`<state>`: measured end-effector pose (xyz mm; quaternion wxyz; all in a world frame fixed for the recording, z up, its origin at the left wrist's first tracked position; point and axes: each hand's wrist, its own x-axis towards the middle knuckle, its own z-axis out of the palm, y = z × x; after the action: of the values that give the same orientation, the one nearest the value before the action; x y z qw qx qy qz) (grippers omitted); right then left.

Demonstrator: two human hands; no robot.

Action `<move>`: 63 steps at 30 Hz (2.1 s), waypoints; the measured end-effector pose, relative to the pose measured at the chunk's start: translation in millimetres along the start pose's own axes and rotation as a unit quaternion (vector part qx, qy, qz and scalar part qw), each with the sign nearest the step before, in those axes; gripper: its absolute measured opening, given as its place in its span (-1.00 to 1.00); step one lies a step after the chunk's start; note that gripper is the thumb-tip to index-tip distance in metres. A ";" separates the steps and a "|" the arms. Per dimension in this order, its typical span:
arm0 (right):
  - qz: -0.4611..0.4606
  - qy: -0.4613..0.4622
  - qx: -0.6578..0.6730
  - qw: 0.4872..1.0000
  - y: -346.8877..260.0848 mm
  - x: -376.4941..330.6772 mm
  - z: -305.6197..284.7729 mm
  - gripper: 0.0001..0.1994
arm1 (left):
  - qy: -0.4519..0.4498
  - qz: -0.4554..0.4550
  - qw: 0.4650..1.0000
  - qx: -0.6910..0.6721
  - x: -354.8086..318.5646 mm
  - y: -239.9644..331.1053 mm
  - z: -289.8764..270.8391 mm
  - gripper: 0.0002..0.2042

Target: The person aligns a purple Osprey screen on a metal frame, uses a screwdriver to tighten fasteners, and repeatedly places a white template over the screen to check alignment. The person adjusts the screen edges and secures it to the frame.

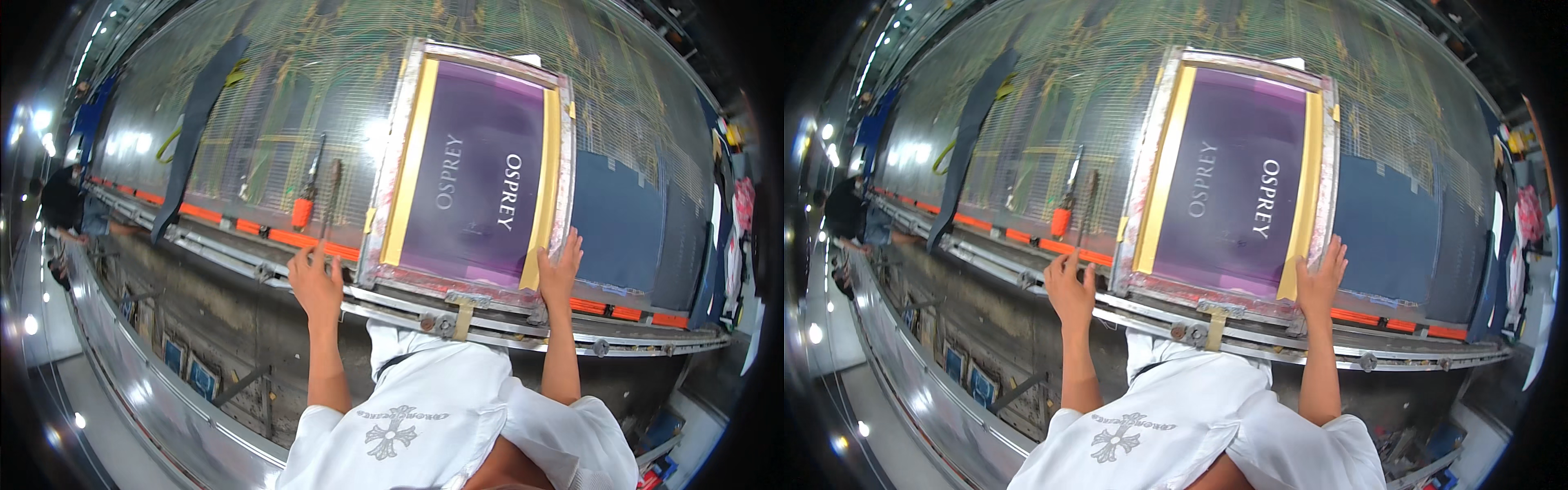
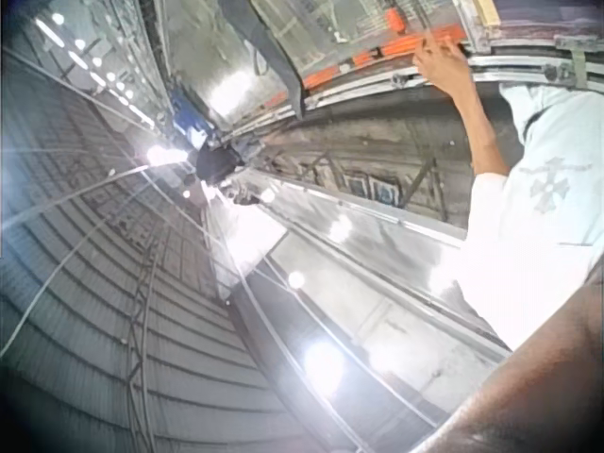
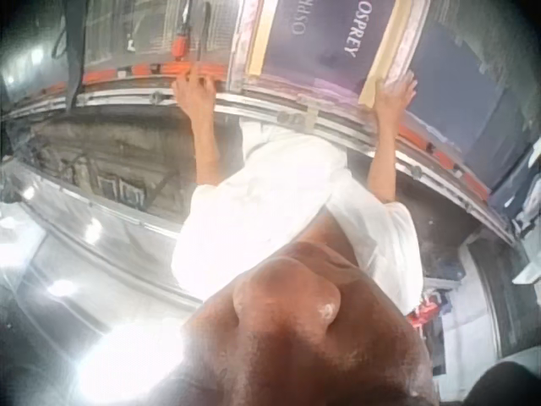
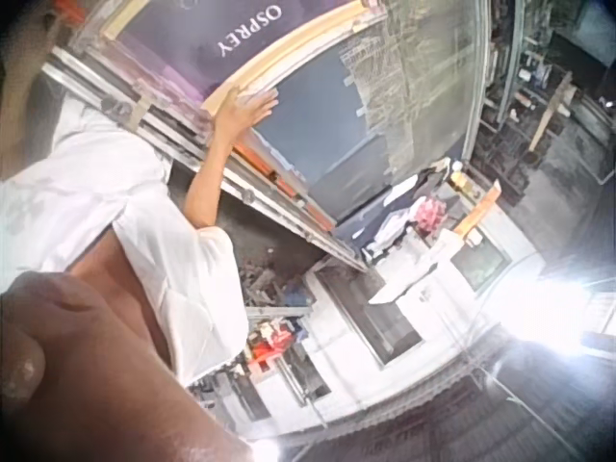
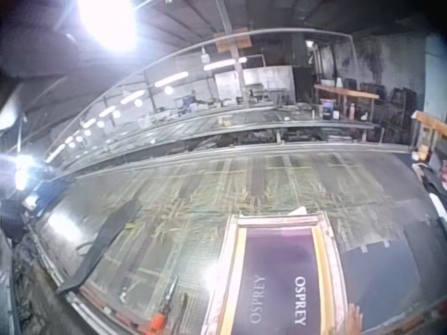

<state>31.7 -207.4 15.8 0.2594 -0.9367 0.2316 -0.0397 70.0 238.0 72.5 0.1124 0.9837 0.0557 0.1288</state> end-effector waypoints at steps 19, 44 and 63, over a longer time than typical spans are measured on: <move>-0.383 -0.140 0.471 0.782 -200.4 -26.0 -74.0 -0.78 | -0.169 0.271 0.932 -0.170 37.5 232.6 -237.4 -0.65; -0.255 -0.371 0.785 0.425 -137.3 -79.3 -103.3 -0.34 | -0.021 0.348 0.937 0.031 -68.2 260.4 -162.3 -0.67; -0.344 0.091 0.875 0.329 -150.2 -132.6 -108.2 -0.61 | 0.118 0.695 0.682 -0.197 17.6 251.7 -122.3 -0.40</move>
<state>-45.2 -83.9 191.0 0.8703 -0.1576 -0.2567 -0.3897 74.7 22.0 251.2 0.1746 0.6719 -0.6576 0.2926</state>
